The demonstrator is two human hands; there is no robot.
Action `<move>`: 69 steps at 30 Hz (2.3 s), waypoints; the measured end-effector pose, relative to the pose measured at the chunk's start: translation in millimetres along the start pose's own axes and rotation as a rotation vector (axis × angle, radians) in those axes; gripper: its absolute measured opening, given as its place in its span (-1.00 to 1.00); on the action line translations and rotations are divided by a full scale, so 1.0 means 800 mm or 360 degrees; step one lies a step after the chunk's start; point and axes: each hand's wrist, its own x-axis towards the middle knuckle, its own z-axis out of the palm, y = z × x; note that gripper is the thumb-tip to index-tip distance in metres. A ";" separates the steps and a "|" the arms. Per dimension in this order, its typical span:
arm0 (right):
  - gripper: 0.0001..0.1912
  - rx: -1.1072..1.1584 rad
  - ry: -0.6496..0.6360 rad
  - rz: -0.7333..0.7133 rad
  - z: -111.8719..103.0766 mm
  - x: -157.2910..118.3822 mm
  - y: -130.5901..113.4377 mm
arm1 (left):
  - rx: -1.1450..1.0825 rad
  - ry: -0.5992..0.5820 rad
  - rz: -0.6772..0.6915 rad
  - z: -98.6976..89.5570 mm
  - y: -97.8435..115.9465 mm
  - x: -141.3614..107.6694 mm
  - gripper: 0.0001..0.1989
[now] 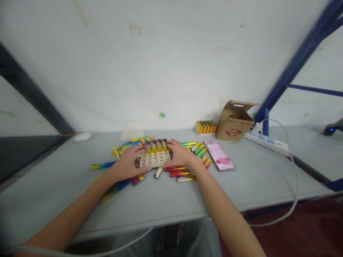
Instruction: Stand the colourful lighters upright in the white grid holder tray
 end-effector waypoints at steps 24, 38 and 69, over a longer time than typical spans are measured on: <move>-0.77 -0.0082 0.0440 0.0514 -0.030 -0.036 0.063 | 0.0026 -0.0017 -0.0110 0.001 0.009 -0.002 -0.30; -0.74 -0.0133 0.0288 0.0458 -0.026 -0.036 0.052 | 0.0078 -0.0152 -0.0149 -0.003 0.005 -0.002 -0.14; -0.65 -0.0358 0.0380 0.0402 -0.008 -0.031 0.048 | 0.0015 -0.0228 -0.0150 -0.012 -0.001 -0.001 -0.20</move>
